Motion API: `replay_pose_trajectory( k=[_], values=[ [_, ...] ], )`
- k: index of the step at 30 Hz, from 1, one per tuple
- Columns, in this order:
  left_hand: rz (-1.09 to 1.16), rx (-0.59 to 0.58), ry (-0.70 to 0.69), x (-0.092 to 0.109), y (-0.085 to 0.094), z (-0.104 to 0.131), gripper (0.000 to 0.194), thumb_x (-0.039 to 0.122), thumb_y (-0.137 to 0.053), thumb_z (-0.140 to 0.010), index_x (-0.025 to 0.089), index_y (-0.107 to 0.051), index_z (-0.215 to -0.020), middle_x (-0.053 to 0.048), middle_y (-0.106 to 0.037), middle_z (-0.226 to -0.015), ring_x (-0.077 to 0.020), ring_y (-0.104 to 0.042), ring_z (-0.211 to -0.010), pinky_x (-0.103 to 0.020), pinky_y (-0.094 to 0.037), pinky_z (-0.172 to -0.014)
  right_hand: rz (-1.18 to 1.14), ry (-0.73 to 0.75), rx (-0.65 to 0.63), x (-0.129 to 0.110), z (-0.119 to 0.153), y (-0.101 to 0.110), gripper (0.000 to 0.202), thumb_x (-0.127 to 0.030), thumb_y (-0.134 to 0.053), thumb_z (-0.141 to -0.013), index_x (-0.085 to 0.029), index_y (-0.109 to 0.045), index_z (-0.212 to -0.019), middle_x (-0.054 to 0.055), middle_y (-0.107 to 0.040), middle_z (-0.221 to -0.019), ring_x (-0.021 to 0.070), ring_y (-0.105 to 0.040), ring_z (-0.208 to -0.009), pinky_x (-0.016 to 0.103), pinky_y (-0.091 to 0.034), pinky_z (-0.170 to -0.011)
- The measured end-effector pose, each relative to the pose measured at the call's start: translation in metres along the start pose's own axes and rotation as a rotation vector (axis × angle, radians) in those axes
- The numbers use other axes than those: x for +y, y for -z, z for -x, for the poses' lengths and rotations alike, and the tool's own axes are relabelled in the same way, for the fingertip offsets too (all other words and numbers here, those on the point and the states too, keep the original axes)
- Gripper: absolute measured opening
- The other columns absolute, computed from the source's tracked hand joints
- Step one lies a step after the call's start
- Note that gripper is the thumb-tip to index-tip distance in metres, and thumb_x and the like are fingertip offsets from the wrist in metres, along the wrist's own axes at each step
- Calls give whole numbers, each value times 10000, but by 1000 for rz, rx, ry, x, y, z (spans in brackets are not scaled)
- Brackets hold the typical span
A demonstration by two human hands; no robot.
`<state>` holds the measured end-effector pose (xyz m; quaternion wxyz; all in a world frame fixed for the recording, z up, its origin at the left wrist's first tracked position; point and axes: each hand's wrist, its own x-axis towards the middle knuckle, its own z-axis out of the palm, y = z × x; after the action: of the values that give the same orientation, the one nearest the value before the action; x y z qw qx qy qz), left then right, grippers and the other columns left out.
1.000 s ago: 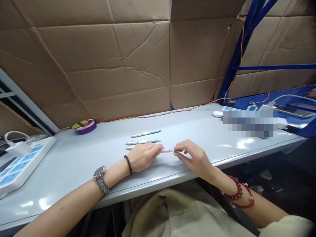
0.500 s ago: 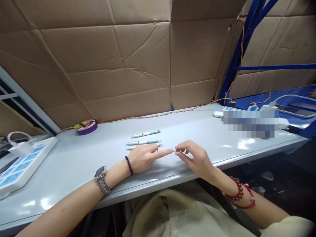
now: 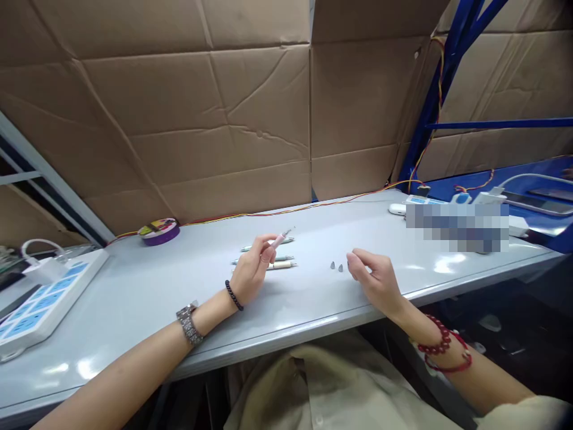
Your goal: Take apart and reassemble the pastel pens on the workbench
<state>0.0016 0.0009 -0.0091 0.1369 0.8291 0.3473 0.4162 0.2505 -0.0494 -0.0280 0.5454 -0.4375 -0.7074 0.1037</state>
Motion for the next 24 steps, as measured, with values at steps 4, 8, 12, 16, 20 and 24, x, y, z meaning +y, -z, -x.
replay_pose_trajectory(
  k=[4, 8, 12, 16, 20, 24],
  values=[
    [16, 58, 39, -9, 16, -14, 277, 368, -269, -967, 175, -395, -1121, -20, -567, -762, -146, -564, -728, -270, -469, -680, 207, -41, -90, 15, -12, 11, 328, -348, -446, -903, -188, -513, -625, -20, -509, -561, 114, -453, -516, 242, -361, -492],
    [-62, -86, 53, -23, 30, -22, 284, 414, -407, -918, 192, -514, -1058, -46, -638, -886, -172, -602, -787, -278, -466, -685, 320, -30, -135, 32, -12, 16, 177, -334, -541, -860, -203, -660, -857, 23, -670, -788, 162, -590, -660, 282, -464, -605],
    [-196, -291, 43, -39, 33, -22, 228, 399, -494, -866, 220, -624, -917, -23, -678, -896, -193, -614, -768, -296, -450, -693, 446, 75, -172, 40, -8, 14, 178, -219, -518, -867, -209, -687, -919, 50, -692, -880, 217, -620, -803, 353, -494, -705],
    [-296, -382, 30, -51, 33, -24, 287, 420, -450, -877, 218, -649, -919, -39, -662, -899, -206, -596, -812, -310, -444, -729, 506, 94, -271, 43, -8, 11, 207, -155, -478, -876, -178, -673, -945, 72, -676, -910, 227, -604, -858, 372, -499, -745],
    [-338, -422, 22, -56, 29, -25, 366, 410, -360, -910, 196, -656, -898, -54, -646, -873, -206, -583, -821, -316, -447, -748, 532, 86, -340, 43, -9, 9, 232, -154, -445, -891, -162, -644, -1010, 87, -651, -952, 230, -587, -910, 376, -490, -790],
    [-361, -400, 27, -54, 26, -24, 374, 396, -319, -921, 200, -637, -926, -53, -631, -910, -203, -572, -856, -318, -453, -784, 559, 61, -364, 41, -9, 8, 247, -173, -420, -899, -175, -634, -1022, 85, -644, -969, 231, -585, -921, 365, -487, -792]
  ],
)
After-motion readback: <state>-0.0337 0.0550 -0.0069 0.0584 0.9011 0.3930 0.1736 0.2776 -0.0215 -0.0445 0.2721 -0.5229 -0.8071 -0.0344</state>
